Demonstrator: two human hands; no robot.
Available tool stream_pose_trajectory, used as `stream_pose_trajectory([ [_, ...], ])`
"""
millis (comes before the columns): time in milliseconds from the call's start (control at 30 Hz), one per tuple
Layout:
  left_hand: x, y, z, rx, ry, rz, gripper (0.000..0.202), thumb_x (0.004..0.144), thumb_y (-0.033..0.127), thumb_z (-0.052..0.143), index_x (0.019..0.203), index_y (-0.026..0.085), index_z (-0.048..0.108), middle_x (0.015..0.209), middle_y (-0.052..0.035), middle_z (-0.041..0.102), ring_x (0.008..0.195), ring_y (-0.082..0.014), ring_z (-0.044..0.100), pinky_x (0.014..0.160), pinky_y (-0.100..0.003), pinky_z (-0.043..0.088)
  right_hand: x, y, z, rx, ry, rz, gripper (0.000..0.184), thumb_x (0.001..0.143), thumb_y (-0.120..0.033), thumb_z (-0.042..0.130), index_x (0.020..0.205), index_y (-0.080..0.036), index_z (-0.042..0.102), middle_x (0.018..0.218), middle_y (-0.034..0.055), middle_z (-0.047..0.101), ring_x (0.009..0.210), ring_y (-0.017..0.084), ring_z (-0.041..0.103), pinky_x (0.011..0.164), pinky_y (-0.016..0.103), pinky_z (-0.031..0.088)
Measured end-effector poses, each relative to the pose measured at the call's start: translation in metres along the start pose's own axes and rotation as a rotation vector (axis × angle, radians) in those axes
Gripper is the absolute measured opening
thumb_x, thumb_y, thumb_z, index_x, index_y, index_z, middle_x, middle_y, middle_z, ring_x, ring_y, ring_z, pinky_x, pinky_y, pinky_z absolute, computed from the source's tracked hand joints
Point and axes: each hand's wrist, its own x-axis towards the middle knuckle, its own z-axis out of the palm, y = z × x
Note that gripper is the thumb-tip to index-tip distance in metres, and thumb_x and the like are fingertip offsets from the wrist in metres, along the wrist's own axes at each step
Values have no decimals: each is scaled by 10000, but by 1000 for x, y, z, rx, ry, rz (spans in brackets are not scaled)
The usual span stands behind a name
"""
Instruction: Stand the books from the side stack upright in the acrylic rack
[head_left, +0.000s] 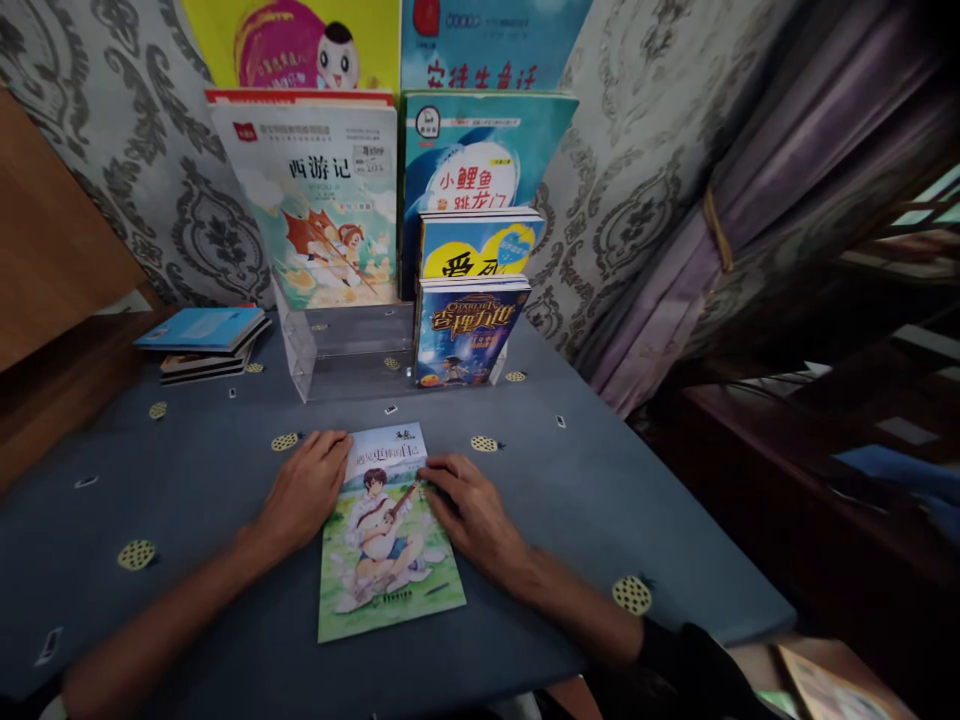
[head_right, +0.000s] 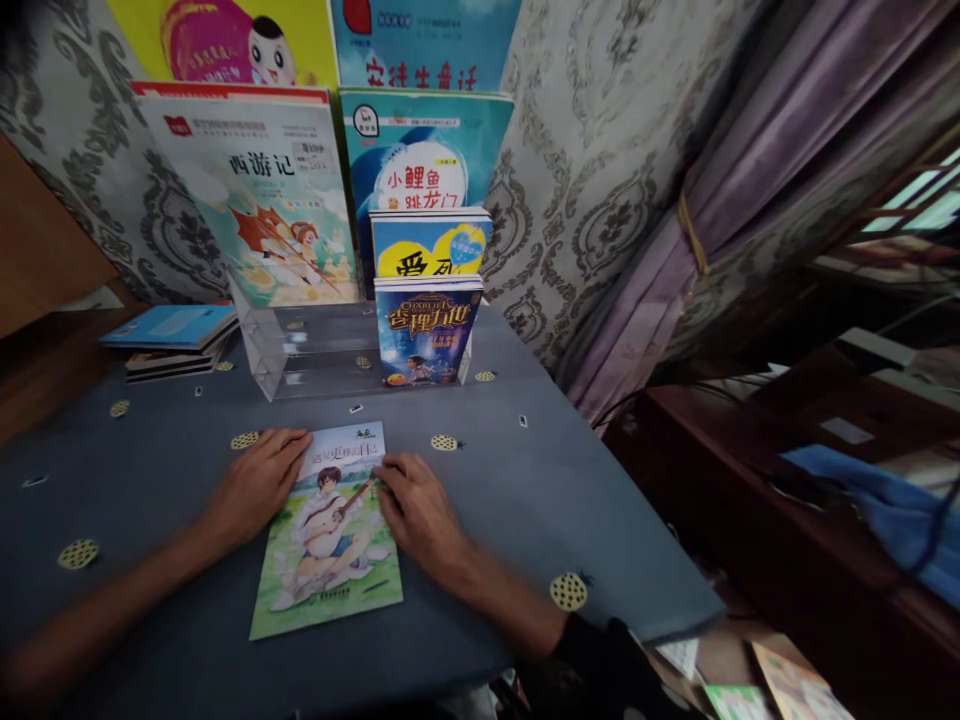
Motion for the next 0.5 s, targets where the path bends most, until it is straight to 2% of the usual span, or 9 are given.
stream_pose_trajectory([
  [167, 13, 6, 1, 28, -81, 14, 351, 969, 146, 394, 1222, 174, 636, 1128, -103, 682, 1000, -253, 624, 912, -417, 515, 0, 2, 3, -13, 15, -37, 264, 943, -155, 502, 1142, -145, 675, 1144, 145, 669, 1049, 255, 634, 909, 416, 564],
  [333, 30, 18, 5, -35, -215, 53, 422, 930, 68, 388, 1283, 131, 610, 1253, -134, 657, 1124, -263, 604, 974, -430, 503, -1, 4, 5, -9, 21, -57, 267, 926, -129, 532, 1152, -158, 672, 1142, 135, 671, 1047, 250, 635, 910, 411, 562],
  [500, 50, 29, 24, -180, -204, 137, 438, 942, 71, 386, 1329, 128, 582, 1318, -123, 638, 1207, -252, 586, 1028, -433, 497, -2, 4, 4, -4, 24, -58, 282, 922, -128, 528, 1163, -175, 666, 1146, 128, 666, 1040, 249, 628, 897, 415, 564],
])
